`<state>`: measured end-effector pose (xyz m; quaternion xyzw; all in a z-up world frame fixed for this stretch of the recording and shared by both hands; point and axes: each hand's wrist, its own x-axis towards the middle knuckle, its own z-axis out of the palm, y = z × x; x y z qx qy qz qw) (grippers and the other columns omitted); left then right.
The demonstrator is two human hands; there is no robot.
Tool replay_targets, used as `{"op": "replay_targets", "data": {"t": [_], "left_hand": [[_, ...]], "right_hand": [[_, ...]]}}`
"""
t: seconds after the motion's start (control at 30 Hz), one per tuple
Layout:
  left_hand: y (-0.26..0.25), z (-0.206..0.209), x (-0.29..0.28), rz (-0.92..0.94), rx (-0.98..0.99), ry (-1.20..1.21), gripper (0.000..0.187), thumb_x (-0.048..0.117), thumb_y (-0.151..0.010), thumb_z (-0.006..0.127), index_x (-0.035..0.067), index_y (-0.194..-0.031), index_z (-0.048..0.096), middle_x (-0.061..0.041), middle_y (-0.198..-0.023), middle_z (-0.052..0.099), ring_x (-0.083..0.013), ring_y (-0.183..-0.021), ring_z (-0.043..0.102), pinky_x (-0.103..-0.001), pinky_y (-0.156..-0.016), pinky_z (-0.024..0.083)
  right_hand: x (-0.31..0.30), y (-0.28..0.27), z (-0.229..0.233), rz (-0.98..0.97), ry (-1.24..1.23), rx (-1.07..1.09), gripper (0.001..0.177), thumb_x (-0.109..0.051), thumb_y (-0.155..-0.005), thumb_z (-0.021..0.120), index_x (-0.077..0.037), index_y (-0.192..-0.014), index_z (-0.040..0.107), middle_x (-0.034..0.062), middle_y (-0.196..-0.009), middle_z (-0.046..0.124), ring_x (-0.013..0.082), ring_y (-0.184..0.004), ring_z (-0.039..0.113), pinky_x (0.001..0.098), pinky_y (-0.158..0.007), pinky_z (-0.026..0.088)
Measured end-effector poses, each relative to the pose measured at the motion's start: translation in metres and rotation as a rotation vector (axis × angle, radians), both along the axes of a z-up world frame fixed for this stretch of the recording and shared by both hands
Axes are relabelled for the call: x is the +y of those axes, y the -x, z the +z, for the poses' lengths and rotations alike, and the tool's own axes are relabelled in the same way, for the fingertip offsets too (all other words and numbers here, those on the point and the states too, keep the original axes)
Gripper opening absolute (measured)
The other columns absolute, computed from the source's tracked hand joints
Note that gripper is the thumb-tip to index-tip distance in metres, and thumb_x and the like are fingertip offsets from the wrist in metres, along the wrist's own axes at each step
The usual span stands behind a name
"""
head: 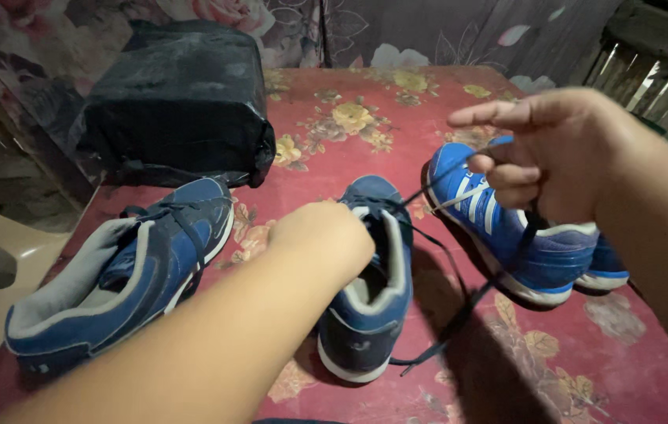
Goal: The person removes the laces from a blue sneaker and then re-laces it by threading the laces through the eyelets and tying a knot. The task is performed on a table with other shoes nearby.
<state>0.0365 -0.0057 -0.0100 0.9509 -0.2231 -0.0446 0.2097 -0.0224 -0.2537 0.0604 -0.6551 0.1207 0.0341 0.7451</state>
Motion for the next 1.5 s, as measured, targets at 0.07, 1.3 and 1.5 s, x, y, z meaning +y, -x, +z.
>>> {"op": "replay_targets", "data": {"t": [0.07, 1.3, 1.5], "left_hand": [[-0.001, 0.015, -0.012, -0.012, 0.016, -0.022, 0.038, 0.035, -0.086, 0.066, 0.016, -0.119, 0.074, -0.017, -0.124, 0.065, -0.0387, -0.12, 0.061, -0.053, -0.098, 0.049], [-0.093, 0.096, 0.003, -0.455, -0.4, -0.449, 0.022, 0.021, -0.088, 0.071, 0.018, -0.109, 0.078, -0.011, -0.086, 0.074, -0.0283, -0.076, 0.071, -0.038, -0.068, 0.054], [-0.117, 0.08, 0.017, -0.681, -0.646, -0.45, 0.028, 0.011, -0.084, 0.072, 0.019, -0.111, 0.075, -0.01, -0.087, 0.075, -0.0285, -0.077, 0.073, -0.039, -0.07, 0.056]], "right_hand": [[0.014, -0.007, 0.013, 0.054, -0.022, -0.01, 0.046, -0.026, -0.091, 0.047, -0.008, -0.124, 0.072, 0.0128, -0.1, 0.063, 0.014, -0.058, 0.035, 0.0304, -0.051, 0.032], [0.077, -0.052, -0.004, 0.382, -0.143, -0.166, 0.028, -0.026, -0.111, 0.055, -0.006, -0.092, 0.06, -0.0004, -0.063, 0.042, 0.0133, -0.05, 0.037, 0.0309, -0.042, 0.03], [0.078, -0.031, 0.008, 0.129, 0.249, 0.105, 0.031, -0.03, -0.099, 0.049, -0.006, -0.097, 0.068, -0.0027, -0.056, 0.035, 0.0119, -0.048, 0.03, 0.0309, -0.044, 0.024]]}}
